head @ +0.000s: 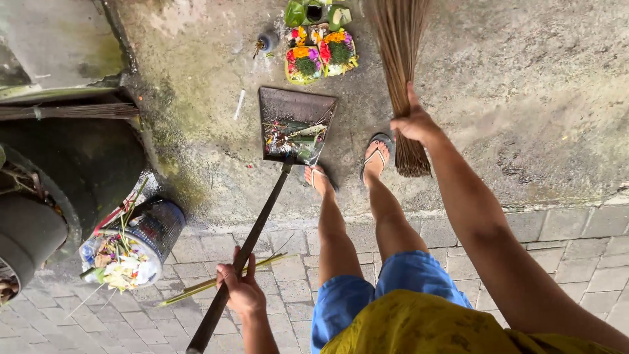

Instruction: Sweeping leaves and debris into a dustpan and emptying it into a trash bin in an outdoor area.

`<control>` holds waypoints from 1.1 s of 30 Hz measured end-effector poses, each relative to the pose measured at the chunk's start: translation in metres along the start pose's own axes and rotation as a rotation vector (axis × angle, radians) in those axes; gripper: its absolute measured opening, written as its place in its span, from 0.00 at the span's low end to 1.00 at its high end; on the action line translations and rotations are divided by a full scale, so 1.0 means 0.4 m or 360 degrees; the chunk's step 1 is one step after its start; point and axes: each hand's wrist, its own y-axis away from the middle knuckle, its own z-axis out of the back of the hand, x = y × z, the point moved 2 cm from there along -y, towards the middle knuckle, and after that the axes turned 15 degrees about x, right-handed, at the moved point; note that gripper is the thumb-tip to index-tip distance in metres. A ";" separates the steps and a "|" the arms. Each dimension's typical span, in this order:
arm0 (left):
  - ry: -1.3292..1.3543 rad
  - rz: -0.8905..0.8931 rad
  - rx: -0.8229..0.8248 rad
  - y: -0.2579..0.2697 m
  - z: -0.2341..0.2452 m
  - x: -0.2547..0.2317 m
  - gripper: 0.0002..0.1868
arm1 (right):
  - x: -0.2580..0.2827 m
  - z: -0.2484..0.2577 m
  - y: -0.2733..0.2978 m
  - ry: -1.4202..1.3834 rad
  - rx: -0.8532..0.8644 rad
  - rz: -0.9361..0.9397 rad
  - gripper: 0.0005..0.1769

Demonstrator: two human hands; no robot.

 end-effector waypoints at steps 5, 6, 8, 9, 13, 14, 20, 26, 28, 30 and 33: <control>-0.0026 0.0091 0.0045 -0.007 -0.095 -0.009 0.16 | -0.022 -0.079 0.065 0.0074 0.0007 -0.0234 0.65; -0.0082 0.0154 0.0065 -0.003 -0.125 -0.020 0.17 | -0.023 -0.092 0.088 0.0114 0.0021 -0.0298 0.65; -0.0209 0.0199 0.0207 -0.023 -0.132 0.020 0.14 | -0.036 -0.109 0.153 0.0196 -0.0059 -0.0241 0.61; -0.0338 0.0245 0.0345 -0.031 -0.136 0.042 0.12 | -0.040 -0.117 0.184 0.0277 -0.0135 -0.0186 0.58; -0.1391 0.0204 0.0605 -0.037 -0.169 0.057 0.13 | 0.006 -0.145 0.357 0.0227 -0.0383 -0.0278 0.58; -0.1436 0.0111 0.0656 -0.029 -0.169 0.064 0.13 | 0.023 -0.149 0.382 0.0294 -0.0377 -0.0237 0.56; -0.1273 -0.0306 0.0802 -0.005 -0.232 0.062 0.12 | 0.035 -0.159 0.203 0.0602 -0.0232 -0.0364 0.57; -0.0928 -0.0451 0.0857 0.021 -0.299 0.058 0.12 | -0.128 -0.251 0.077 0.0288 0.0047 -0.0293 0.61; -0.0949 -0.0635 0.0898 0.019 -0.319 0.059 0.12 | -0.157 -0.288 0.099 0.0254 0.0089 -0.0315 0.60; -0.0881 -0.0627 0.0972 0.019 -0.339 0.067 0.13 | -0.197 -0.323 0.123 0.0207 0.0158 -0.0323 0.61; -0.0491 -0.0343 0.0958 0.041 -0.387 0.046 0.11 | -0.198 -0.395 0.220 0.0092 0.0210 -0.0314 0.59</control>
